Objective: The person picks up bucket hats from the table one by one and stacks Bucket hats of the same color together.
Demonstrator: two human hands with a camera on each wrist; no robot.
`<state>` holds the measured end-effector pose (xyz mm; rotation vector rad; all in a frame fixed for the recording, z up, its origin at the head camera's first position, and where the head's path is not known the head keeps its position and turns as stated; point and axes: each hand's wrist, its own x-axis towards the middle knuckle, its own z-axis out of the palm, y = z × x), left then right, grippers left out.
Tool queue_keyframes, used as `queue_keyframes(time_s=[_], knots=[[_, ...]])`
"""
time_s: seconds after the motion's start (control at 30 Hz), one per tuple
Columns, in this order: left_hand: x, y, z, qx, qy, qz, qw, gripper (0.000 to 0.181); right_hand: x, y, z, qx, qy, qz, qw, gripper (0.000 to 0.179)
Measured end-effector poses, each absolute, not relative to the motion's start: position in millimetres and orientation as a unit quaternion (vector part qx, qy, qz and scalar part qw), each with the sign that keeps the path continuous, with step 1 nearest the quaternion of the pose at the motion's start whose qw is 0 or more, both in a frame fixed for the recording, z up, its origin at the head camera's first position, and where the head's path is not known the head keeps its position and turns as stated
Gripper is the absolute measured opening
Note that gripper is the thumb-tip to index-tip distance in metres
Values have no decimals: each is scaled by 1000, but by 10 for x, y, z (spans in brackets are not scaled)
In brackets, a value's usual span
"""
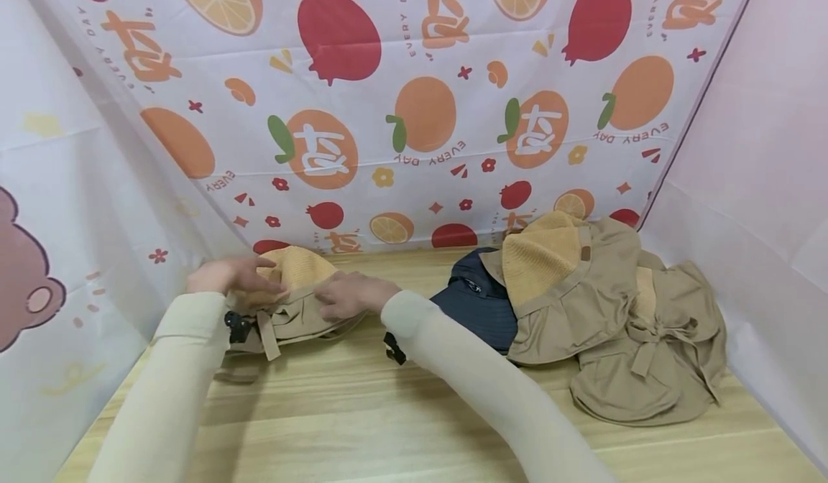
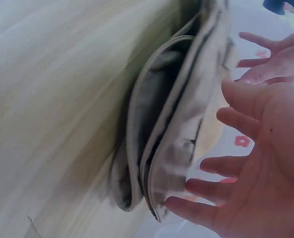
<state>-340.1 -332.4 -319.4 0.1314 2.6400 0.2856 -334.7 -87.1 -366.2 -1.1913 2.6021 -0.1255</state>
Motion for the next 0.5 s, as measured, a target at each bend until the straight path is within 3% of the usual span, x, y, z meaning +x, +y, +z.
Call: queue_keyframes(time_s=[0.33,0.5], knots=[[-2946,-2748,-2826,142,976,103,128,81,-3208,-261,-3317,-406,888,-142,162,55],[-2677,-2391,-2752,198,970,117,79,73,-3068,232,-3158,-386,898,-158,138,52]])
